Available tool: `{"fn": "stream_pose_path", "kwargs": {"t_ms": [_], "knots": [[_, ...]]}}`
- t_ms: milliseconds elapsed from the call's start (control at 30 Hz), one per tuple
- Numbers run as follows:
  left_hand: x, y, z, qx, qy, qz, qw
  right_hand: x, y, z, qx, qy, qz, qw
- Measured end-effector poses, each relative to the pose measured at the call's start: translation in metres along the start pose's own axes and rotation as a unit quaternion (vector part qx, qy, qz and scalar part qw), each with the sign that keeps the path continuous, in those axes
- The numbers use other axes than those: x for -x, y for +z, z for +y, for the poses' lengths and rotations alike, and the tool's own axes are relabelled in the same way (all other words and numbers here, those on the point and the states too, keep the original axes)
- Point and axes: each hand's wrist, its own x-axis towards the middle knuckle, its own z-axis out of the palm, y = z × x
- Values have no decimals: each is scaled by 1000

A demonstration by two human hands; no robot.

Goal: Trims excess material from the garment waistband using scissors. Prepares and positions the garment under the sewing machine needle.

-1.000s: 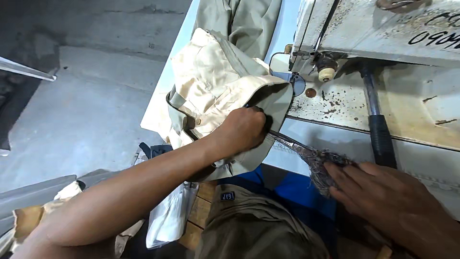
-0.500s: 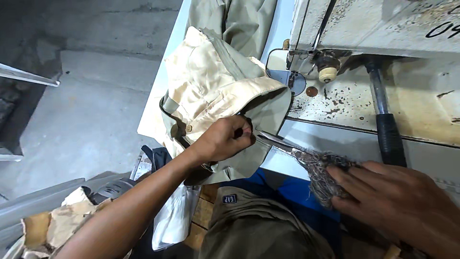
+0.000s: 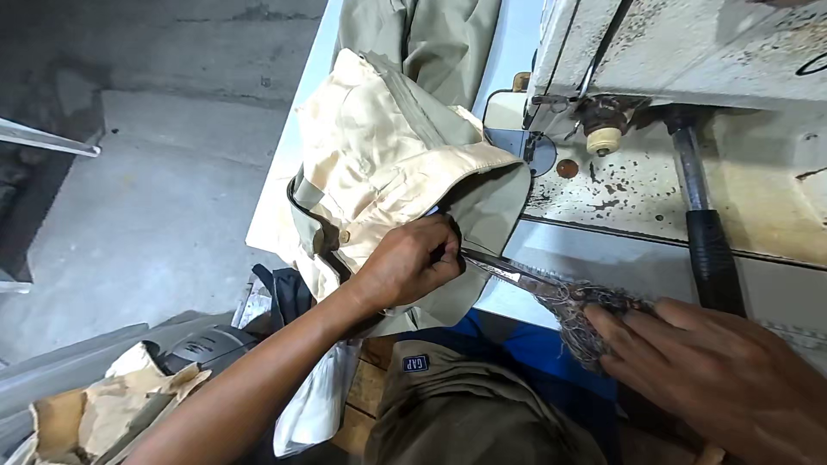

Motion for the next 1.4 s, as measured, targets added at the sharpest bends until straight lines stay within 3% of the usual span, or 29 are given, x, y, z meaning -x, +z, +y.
{"fn": "stream_pose_path", "kwargs": {"t_ms": [300, 533, 633, 767, 1033, 1200, 1400], "knots": [[3, 2, -2, 12, -2, 15, 1000, 0, -7, -4, 20, 11, -8, 1000], [2, 4, -1, 0, 13, 21, 1000, -12, 11, -3, 25, -4, 37, 999], [5, 1, -1, 15, -10, 17, 1000, -5, 15, 5, -36, -3, 37, 999], [5, -3, -5, 49, -29, 4, 998, 2, 17, 11, -214, 24, 41, 976], [3, 1, -4, 9, 4, 27, 1000, -4, 34, 10, -264, 14, 54, 963], [3, -3, -7, 47, -17, 15, 999, 2, 31, 12, -236, 19, 56, 970], [1, 1, -5, 18, 15, 33, 999, -15, 42, 12, -195, -9, 77, 978]]}}
